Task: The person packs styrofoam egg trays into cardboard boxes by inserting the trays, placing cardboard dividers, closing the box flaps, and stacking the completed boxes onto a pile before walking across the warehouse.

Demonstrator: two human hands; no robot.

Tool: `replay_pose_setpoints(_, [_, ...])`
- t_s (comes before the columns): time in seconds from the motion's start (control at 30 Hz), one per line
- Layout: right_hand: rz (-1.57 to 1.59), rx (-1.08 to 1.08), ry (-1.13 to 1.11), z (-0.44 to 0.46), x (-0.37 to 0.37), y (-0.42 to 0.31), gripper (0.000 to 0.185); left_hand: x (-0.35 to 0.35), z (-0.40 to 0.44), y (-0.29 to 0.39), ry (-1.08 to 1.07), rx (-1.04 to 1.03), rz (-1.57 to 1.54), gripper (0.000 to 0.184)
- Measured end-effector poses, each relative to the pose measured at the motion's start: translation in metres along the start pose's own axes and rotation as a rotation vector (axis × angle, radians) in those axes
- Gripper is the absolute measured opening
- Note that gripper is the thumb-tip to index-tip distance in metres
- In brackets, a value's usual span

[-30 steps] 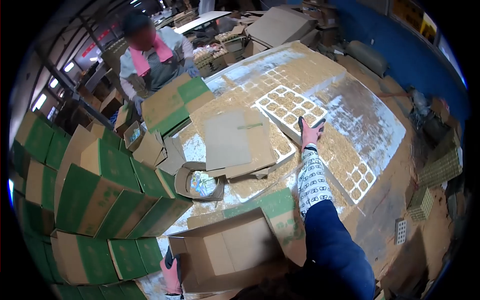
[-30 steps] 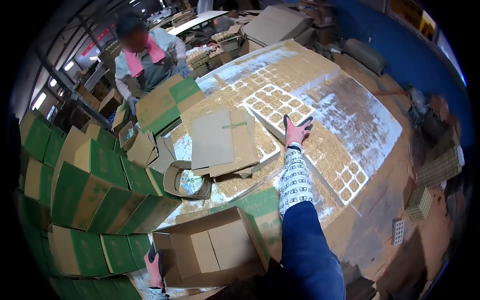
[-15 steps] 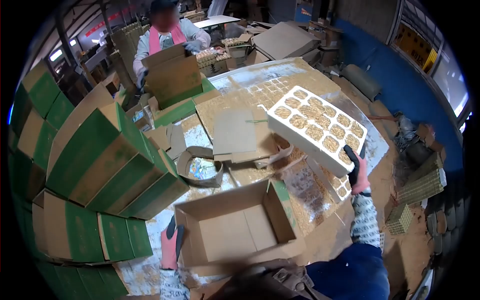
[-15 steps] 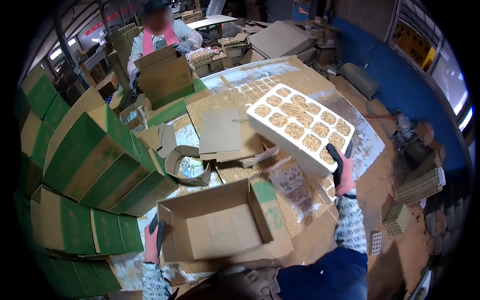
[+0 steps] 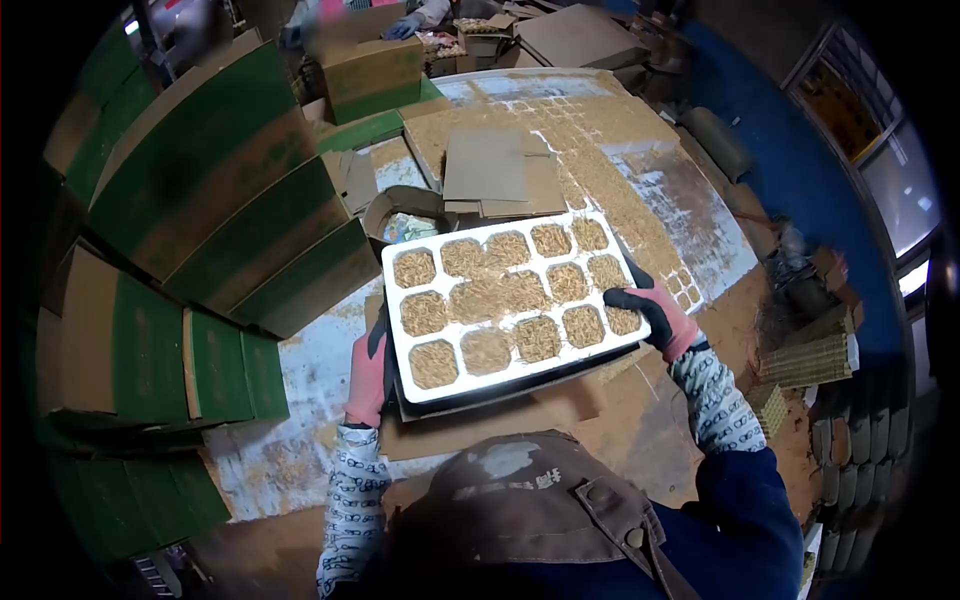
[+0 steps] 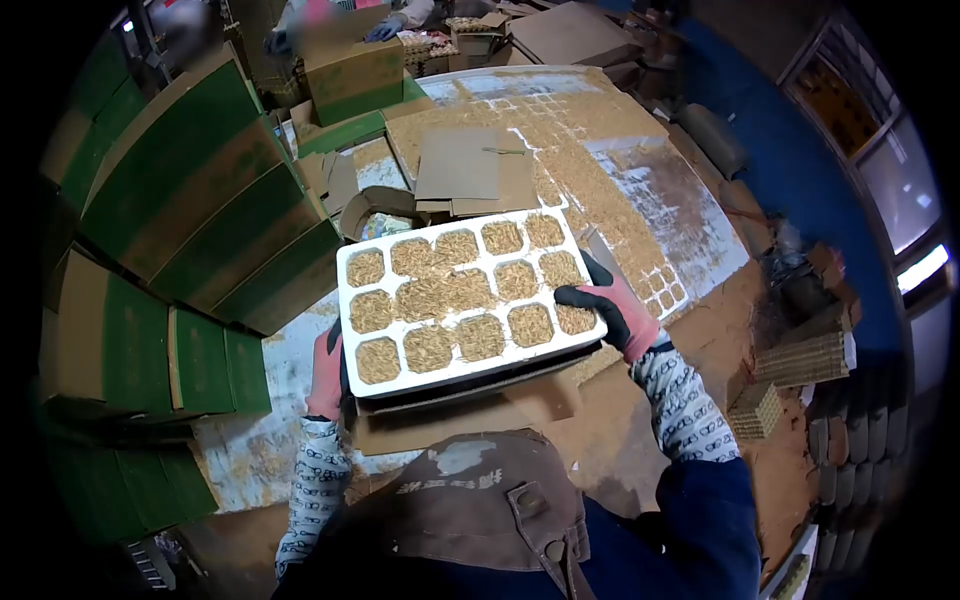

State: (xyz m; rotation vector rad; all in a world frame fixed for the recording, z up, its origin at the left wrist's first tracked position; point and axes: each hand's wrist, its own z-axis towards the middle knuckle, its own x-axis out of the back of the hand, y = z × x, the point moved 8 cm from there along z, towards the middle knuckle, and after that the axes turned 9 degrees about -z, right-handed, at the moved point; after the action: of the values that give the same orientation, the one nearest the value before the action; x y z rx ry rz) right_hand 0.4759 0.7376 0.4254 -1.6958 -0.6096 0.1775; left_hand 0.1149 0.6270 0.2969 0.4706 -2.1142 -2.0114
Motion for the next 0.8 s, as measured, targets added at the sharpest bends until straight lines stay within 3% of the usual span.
replay_pose_setpoints(0.07, [-0.194, 0.194, -0.059, 0.009, 0.004, -0.005, 0.059, 0.007, 0.007, -0.02, 0.036, -0.095, 0.056, 0.029])
replay_pose_setpoints(0.13, [-0.165, 0.154, -0.055, 0.0, 0.003, -0.012, 0.062, 0.004, 0.008, -0.017, 0.034, -0.109, 0.035, 0.03])
replay_pose_setpoints(0.17, [-0.149, 0.124, -0.06, -0.003, 0.001, -0.013, 0.064, -0.012, 0.001, 0.014, -0.013, 0.001, -0.078, 0.03])
replay_pose_setpoints(0.27, [-0.148, 0.038, -0.009, -0.02, -0.004, -0.009, 0.066, -0.007, 0.005, -0.001, 0.055, -0.01, -0.101, 0.03])
replay_pose_setpoints(0.3, [-0.131, -0.001, -0.002, -0.021, -0.004, -0.003, 0.068, 0.002, -0.004, 0.001, 0.266, -0.092, 0.181, 0.031])
replay_pose_setpoints(0.4, [-0.34, 0.015, -0.052, -0.004, -0.002, 0.009, 0.066, -0.006, -0.004, 0.001, 0.152, -0.108, 0.158, 0.031])
replay_pose_setpoints(0.43, [-0.353, -0.123, -0.171, 0.004, -0.001, 0.033, 0.062, -0.01, 0.001, -0.008, 0.051, -0.086, 0.103, 0.032])
replay_pose_setpoints(0.5, [-0.827, 0.09, -0.257, 0.037, 0.003, 0.081, 0.064, -0.01, 0.0, -0.006, 0.025, -0.021, 0.112, 0.032])
replay_pose_setpoints(0.53, [-1.111, -0.115, -0.226, 0.041, 0.007, 0.097, 0.069, -0.013, 0.0, -0.007, 0.01, 0.01, 0.116, 0.033])
replay_pose_setpoints(0.57, [-1.295, -0.102, -0.13, 0.034, -0.007, 0.072, 0.075, -0.009, -0.001, -0.007, 0.103, -0.117, 0.184, 0.033])
replay_pose_setpoints(0.6, [-1.394, 0.042, -0.091, 0.032, -0.022, 0.064, 0.076, -0.016, 0.0, 0.0, 0.067, -0.104, 0.161, 0.033])
replay_pose_setpoints(0.67, [-1.743, 0.044, -0.144, 0.045, -0.045, 0.093, 0.081, -0.033, 0.001, 0.024, -0.002, -0.072, 0.123, 0.033])
replay_pose_setpoints(0.73, [-1.687, -0.058, -0.296, 0.055, -0.058, 0.1, 0.07, -0.031, 0.004, 0.015, -0.026, -0.078, 0.204, 0.033])
replay_pose_setpoints(0.77, [-1.616, 0.017, -0.337, 0.072, -0.059, 0.124, 0.064, -0.032, -0.002, 0.021, 0.05, -0.004, 0.207, 0.032])
replay_pose_setpoints(0.8, [-1.539, -0.062, -0.41, 0.085, -0.055, 0.134, 0.061, -0.032, -0.007, 0.028, 0.13, 0.063, 0.213, 0.031])
